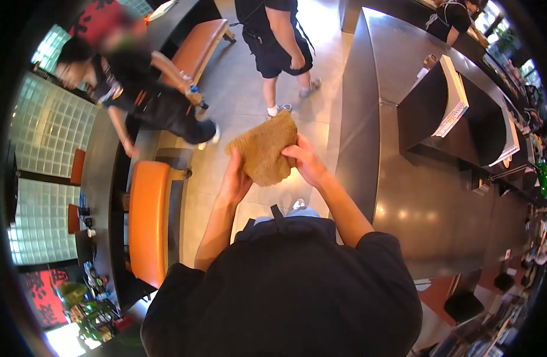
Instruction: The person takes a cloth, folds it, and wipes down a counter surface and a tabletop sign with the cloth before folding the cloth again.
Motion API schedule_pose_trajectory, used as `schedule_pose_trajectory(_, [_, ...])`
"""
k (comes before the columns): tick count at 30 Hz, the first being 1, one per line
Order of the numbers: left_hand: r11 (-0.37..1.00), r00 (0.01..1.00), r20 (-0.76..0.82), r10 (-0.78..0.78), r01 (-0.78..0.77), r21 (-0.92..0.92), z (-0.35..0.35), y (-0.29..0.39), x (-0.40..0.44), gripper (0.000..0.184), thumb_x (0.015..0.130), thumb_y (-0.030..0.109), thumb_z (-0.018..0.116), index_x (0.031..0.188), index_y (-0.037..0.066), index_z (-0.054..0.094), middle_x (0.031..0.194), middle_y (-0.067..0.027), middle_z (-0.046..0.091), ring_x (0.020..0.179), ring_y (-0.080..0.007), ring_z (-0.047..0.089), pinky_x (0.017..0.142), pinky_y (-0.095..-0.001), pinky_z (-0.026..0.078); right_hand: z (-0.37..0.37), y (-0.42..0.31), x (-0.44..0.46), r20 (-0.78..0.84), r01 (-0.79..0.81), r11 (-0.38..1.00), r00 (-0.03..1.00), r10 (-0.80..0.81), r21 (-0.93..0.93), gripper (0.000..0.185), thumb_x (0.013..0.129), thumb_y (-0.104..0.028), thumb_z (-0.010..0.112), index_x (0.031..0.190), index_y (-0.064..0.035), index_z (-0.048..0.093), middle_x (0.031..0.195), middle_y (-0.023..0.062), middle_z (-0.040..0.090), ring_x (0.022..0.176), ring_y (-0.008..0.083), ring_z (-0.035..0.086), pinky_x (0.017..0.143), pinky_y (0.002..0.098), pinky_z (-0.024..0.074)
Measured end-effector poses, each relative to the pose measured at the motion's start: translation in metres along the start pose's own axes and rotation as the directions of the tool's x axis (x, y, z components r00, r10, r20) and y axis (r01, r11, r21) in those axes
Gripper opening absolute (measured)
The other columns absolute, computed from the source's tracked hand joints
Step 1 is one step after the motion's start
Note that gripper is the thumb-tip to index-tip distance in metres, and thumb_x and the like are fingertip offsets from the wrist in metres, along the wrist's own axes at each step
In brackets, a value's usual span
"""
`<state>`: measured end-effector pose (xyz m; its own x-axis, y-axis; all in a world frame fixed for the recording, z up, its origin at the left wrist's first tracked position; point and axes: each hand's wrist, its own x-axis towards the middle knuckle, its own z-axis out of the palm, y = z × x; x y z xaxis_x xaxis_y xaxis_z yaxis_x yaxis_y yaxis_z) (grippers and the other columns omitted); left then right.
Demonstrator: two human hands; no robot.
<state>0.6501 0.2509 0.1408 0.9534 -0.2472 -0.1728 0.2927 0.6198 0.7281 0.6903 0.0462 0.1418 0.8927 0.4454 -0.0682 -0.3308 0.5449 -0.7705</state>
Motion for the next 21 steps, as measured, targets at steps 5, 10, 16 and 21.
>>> schedule_pose_trajectory(5, [0.954, 0.966, -0.211, 0.149, -0.084, 0.289, 0.018, 0.018, 0.083, 0.037, 0.097, 0.020, 0.065, 0.126, -0.001, 0.057, 0.116, -0.0071, 0.065, 0.104, -0.0147, 0.062, 0.089, -0.0305, 0.050, -0.027, -0.026, 0.040, -0.186, 0.064, 0.967, 0.976, -0.112, -0.246, 0.046, 0.095, -0.019, 0.063, 0.135, -0.0005, 0.049, 0.124, 0.0053, 0.060, 0.111, 0.0117, 0.057, 0.094, 0.0289, 0.0463])
schedule_pose_trajectory(10, [0.908, 0.994, -0.037, 0.103, -0.079, 0.411, 0.017, 0.025, 0.171, 0.033, 0.095, 0.016, 0.066, 0.121, -0.002, 0.060, 0.112, -0.0065, 0.066, 0.102, -0.0149, 0.061, 0.090, -0.0297, 0.049, -0.083, -0.046, 0.078, -0.284, 0.077, 0.884, 0.931, -0.229, -0.460, 0.042, 0.097, -0.013, 0.062, 0.134, 0.0024, 0.050, 0.123, 0.0082, 0.061, 0.108, 0.0113, 0.059, 0.089, 0.0272, 0.0490])
schedule_pose_trajectory(16, [0.792, 0.980, 0.129, 0.151, -0.198, 0.578, -0.001, 0.038, 0.286, 0.026, 0.091, 0.008, 0.067, 0.115, 0.000, 0.064, 0.103, -0.0059, 0.069, 0.094, -0.0133, 0.063, 0.085, -0.0294, 0.050, -0.116, -0.044, 0.164, -0.536, 0.061, 0.783, 0.696, -0.477, -0.619, 0.045, 0.094, -0.009, 0.065, 0.136, -0.0004, 0.050, 0.128, 0.0095, 0.061, 0.113, 0.0145, 0.058, 0.094, 0.0293, 0.0484])
schedule_pose_trajectory(21, [0.328, 0.829, 0.499, 0.250, -0.558, 0.762, -0.010, 0.050, 0.377, 0.033, 0.076, -0.001, 0.069, 0.108, 0.004, 0.066, 0.110, -0.0164, 0.069, 0.107, -0.0352, 0.065, 0.093, -0.0405, 0.051, -0.153, 0.010, 0.254, -0.523, 0.179, 0.864, 0.732, -0.436, -0.470, 0.053, 0.101, -0.039, 0.056, 0.140, -0.0053, 0.047, 0.136, 0.0052, 0.053, 0.122, 0.0148, 0.052, 0.102, 0.0298, 0.0430])
